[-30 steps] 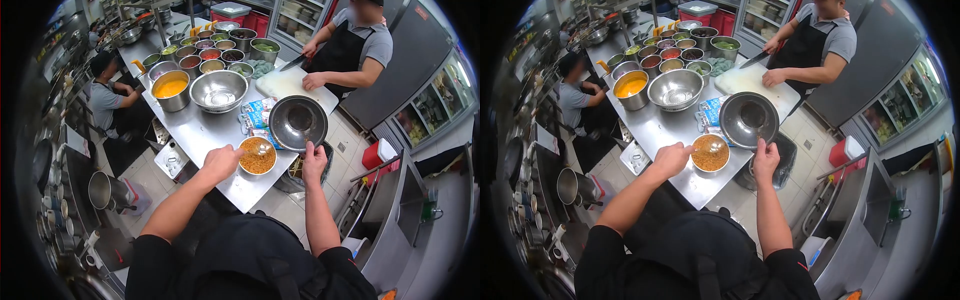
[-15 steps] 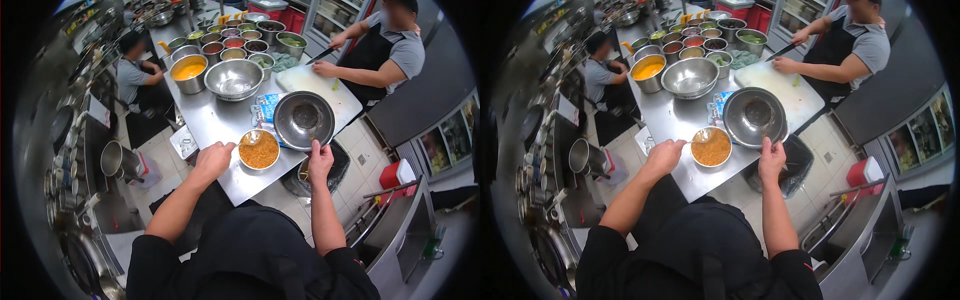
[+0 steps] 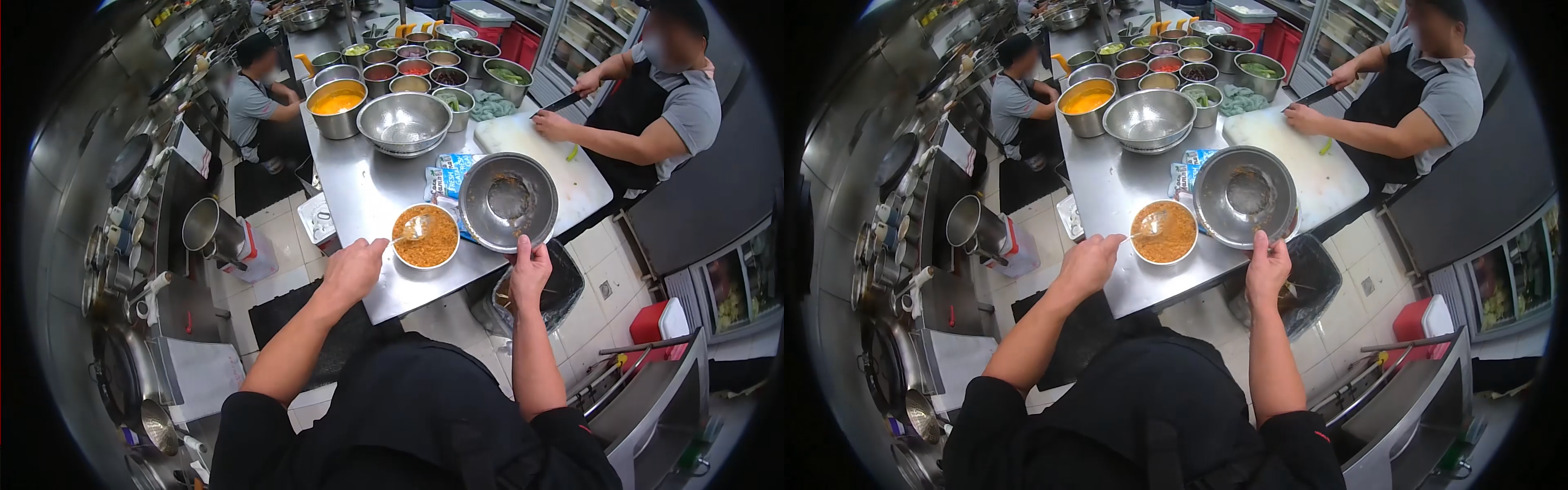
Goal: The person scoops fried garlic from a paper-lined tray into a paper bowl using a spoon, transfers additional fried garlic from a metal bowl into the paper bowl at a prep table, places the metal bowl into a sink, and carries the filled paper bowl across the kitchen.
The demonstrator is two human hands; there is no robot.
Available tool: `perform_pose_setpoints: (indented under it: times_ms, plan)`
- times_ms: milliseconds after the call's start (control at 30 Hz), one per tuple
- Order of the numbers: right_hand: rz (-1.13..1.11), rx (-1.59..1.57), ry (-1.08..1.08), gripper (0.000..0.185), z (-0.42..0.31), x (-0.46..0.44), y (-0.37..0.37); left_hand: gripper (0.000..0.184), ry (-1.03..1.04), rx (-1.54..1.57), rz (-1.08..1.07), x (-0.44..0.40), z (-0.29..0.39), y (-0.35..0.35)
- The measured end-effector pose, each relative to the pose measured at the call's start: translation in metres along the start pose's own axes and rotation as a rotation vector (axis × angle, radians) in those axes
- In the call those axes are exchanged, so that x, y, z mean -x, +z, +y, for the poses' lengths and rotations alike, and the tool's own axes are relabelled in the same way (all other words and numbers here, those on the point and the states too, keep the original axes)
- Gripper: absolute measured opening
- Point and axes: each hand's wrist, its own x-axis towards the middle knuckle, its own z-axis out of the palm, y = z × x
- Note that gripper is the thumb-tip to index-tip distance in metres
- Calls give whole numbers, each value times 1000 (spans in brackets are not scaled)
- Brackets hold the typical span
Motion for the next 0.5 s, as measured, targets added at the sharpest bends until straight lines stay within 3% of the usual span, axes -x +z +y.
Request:
perform_pose_setpoints:
  times_ms: [200,500]
  plan:
    - [-4,-38,0,23,1,-5,-6,24,103,-100,-131,-12,35,10]
    - [38,-92,20,29,-6,10,-30,30,120,-154,-101,6,37,-2]
